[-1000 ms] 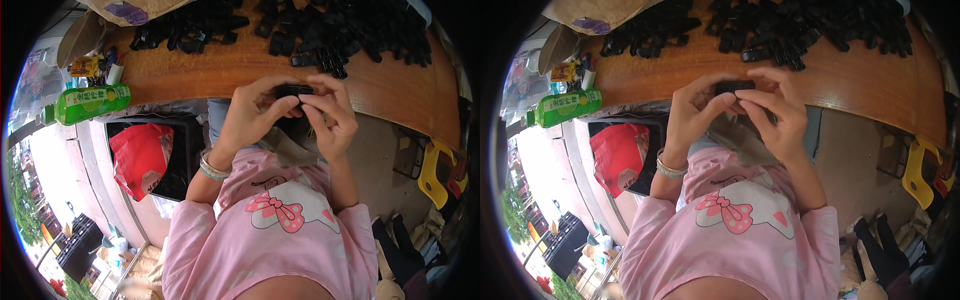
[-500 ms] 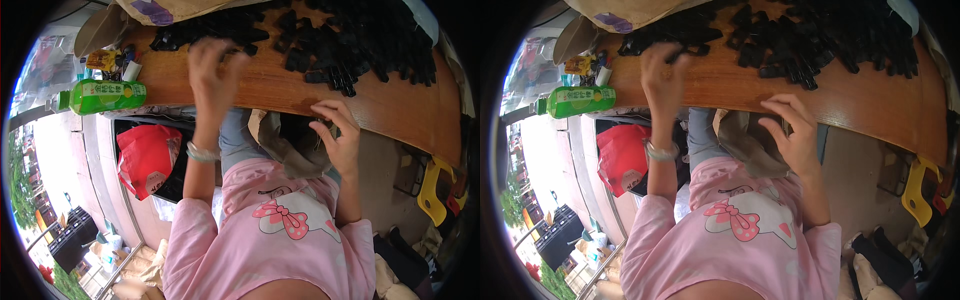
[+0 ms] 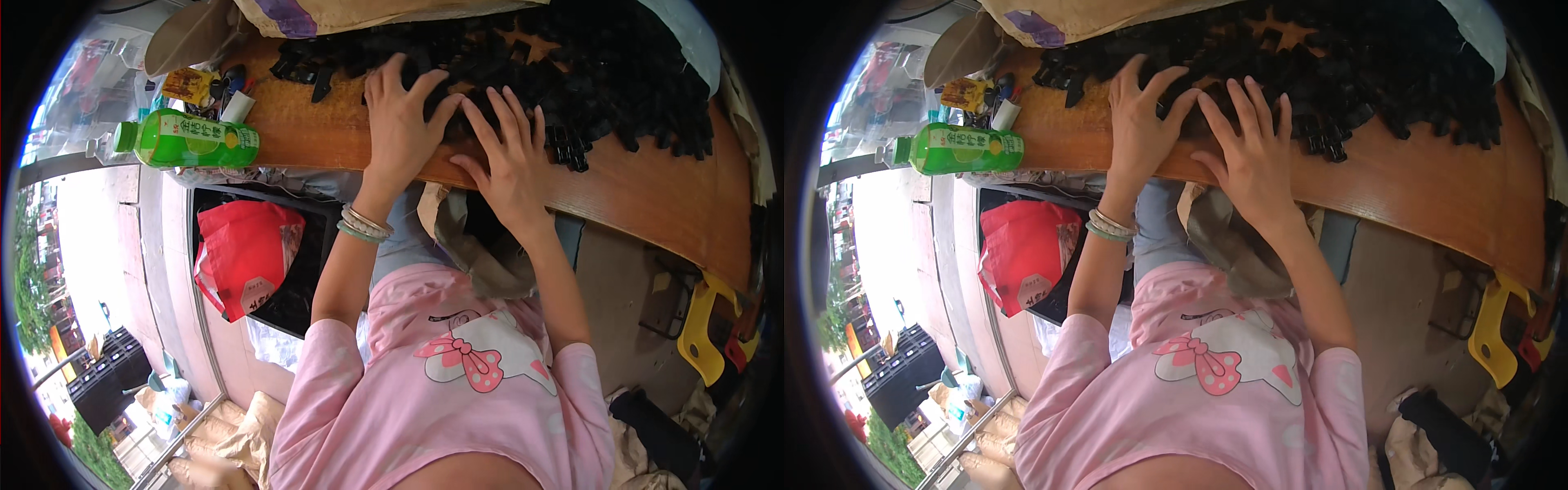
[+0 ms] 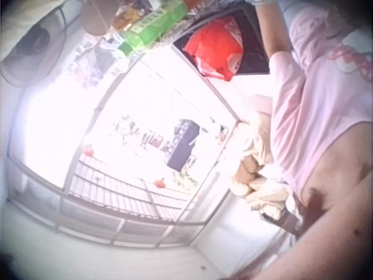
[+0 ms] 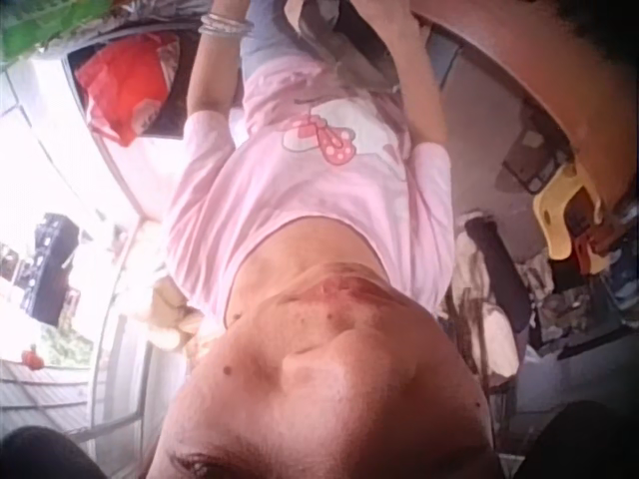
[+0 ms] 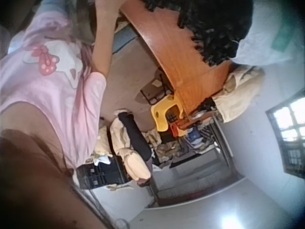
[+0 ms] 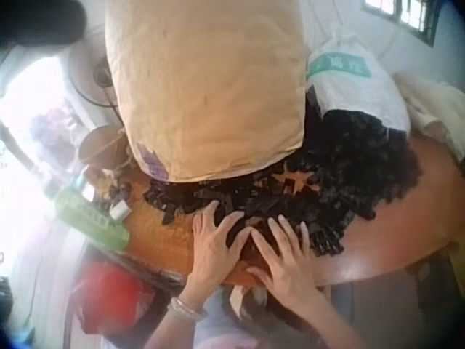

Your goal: The person assembles plastic components by fitting pairs of pieces together by hand and dropping them into a bag, then pours more pieces from a large sack onto the table.

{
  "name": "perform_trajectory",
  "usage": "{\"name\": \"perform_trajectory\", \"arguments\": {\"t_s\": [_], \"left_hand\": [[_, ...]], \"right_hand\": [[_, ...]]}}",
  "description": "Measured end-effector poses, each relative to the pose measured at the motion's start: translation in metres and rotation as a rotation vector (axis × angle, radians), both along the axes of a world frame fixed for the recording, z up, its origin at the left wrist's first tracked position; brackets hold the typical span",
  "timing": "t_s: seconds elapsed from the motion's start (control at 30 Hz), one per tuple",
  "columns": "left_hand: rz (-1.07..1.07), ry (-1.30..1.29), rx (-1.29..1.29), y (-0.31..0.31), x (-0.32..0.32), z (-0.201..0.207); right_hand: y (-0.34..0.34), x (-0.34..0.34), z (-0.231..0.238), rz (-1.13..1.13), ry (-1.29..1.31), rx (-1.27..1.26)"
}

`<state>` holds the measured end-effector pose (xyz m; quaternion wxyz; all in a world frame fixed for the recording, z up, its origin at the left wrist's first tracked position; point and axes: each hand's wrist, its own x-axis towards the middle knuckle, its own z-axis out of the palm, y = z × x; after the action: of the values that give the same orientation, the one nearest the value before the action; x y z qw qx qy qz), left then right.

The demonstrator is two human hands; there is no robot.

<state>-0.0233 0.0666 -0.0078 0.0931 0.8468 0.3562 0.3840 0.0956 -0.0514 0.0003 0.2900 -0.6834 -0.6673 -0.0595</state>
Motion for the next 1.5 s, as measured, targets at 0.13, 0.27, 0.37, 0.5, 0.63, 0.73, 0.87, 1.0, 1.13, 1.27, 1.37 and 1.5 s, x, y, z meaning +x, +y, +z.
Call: {"name": "perform_trajectory", "arguments": {"t_s": [0.13, 0.27, 0.37, 0.5, 0.63, 0.73, 0.87, 1.0, 1.13, 1.27, 1.37, 1.5], "left_hand": [[-0.055, -0.11, 0.05, -0.007, -0.008, 0.005], [0.1, -0.19, 0.224, 0.007, -0.034, 0.002], [0.401, -0.186, 0.158, 0.033, -0.056, -0.007], [0.546, -0.08, -0.285, 0.053, -0.08, 0.001], [0.406, -0.404, -0.539, 0.05, -0.09, 0.004], [0.312, -0.693, -0.429, 0.027, -0.078, 0.004], [-0.018, -0.712, -0.535, -0.038, -0.045, 0.025], [-0.311, -0.513, -0.801, -0.082, -0.026, 0.024], [-0.346, -0.355, -1.151, -0.095, -0.017, 0.025], [-0.356, -0.265, -1.149, -0.094, -0.01, 0.023], [-0.349, -0.293, -1.246, -0.093, -0.008, 0.026], [-0.365, -0.42, -1.326, -0.092, -0.003, 0.023]], "right_hand": [[-0.001, 0.005, -0.007, 0.003, 0.018, 0.016], [-0.003, 0.006, -0.008, 0.01, 0.04, 0.045], [-0.003, 0.005, -0.008, 0.008, 0.03, 0.074], [-0.012, 0.011, -0.007, -0.014, 0.063, 0.237], [-0.04, 0.03, -0.01, -0.211, 0.113, 0.337], [-0.043, 0.035, -0.003, -0.25, 0.089, 0.3], [-0.038, 0.031, 0.007, -0.21, -0.08, 0.064], [-0.036, 0.029, 0.003, -0.222, -0.079, 0.048], [-0.043, 0.033, 0.007, -0.183, -0.129, 0.034], [-0.041, 0.047, 0.004, -0.167, -0.183, -0.007], [-0.039, 0.047, 0.014, -0.139, -0.118, 0.059], [-0.046, 0.039, 0.016, -0.019, 0.292, 0.174]]}}
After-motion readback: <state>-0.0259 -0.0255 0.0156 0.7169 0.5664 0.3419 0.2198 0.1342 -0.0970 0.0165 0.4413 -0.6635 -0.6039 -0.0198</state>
